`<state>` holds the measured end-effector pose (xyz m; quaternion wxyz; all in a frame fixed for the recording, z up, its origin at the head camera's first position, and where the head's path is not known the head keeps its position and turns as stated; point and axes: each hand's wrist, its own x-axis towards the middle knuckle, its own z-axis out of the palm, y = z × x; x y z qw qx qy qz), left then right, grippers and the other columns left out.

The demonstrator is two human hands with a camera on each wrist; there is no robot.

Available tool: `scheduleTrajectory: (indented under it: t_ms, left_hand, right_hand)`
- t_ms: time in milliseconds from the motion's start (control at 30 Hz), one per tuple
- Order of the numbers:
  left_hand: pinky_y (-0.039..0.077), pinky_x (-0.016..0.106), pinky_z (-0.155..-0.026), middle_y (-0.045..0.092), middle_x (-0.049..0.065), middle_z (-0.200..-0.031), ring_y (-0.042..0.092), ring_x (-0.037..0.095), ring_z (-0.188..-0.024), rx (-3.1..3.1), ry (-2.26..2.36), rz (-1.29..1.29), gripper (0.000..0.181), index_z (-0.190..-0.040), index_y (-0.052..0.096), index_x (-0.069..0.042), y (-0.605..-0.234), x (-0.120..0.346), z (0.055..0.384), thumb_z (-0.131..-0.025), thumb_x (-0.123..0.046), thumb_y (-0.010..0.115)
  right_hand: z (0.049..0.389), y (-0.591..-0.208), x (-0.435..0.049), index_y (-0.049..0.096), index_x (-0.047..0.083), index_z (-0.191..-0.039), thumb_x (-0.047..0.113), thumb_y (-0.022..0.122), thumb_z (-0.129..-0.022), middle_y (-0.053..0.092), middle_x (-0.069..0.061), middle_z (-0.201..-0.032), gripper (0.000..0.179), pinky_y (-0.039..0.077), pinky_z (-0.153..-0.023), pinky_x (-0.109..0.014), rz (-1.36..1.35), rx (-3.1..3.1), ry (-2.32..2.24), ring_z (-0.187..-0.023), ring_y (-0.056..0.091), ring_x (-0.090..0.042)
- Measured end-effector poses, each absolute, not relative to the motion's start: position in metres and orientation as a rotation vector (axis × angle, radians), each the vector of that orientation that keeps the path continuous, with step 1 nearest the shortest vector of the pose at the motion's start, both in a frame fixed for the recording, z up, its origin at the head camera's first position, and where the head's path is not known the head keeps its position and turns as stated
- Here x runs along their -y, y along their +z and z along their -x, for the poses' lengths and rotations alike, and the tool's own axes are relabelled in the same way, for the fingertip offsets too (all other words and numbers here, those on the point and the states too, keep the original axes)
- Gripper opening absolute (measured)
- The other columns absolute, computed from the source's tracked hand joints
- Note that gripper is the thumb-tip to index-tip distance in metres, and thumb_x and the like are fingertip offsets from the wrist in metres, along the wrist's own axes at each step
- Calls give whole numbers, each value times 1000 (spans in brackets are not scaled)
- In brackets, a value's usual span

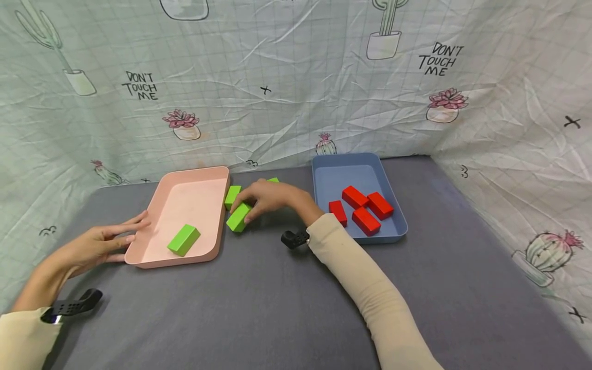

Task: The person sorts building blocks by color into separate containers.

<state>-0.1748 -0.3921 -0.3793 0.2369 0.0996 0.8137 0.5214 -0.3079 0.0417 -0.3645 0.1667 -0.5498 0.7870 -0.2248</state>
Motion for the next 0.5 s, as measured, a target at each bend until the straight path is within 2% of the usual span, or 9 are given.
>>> scheduleTrajectory:
  t_ms: [333, 500]
  left_hand:
    - [56, 26, -93, 2, -13, -170, 37, -22, -126, -2238, 1436, -288, 55, -157, 32, -4, -377, 389, 174, -109, -21, 50]
    - [56, 24, -90, 9, -14, -169, 39, -21, -124, -2328, 1376, -284, 54, -156, 36, -3, -374, 386, 173, -108, -21, 53]
  right_hand:
    - [302, -356, -41, 72, 14, -129, 19, 83, -87, 69, -1, -122, 43, 54, -94, -24, 1603, -2283, -780, -111, 63, -12]
    - [301, -355, -40, 72, 12, -128, 17, 83, -87, 71, -2, -121, 43, 55, -92, -23, 1596, -2248, -825, -108, 64, -11]
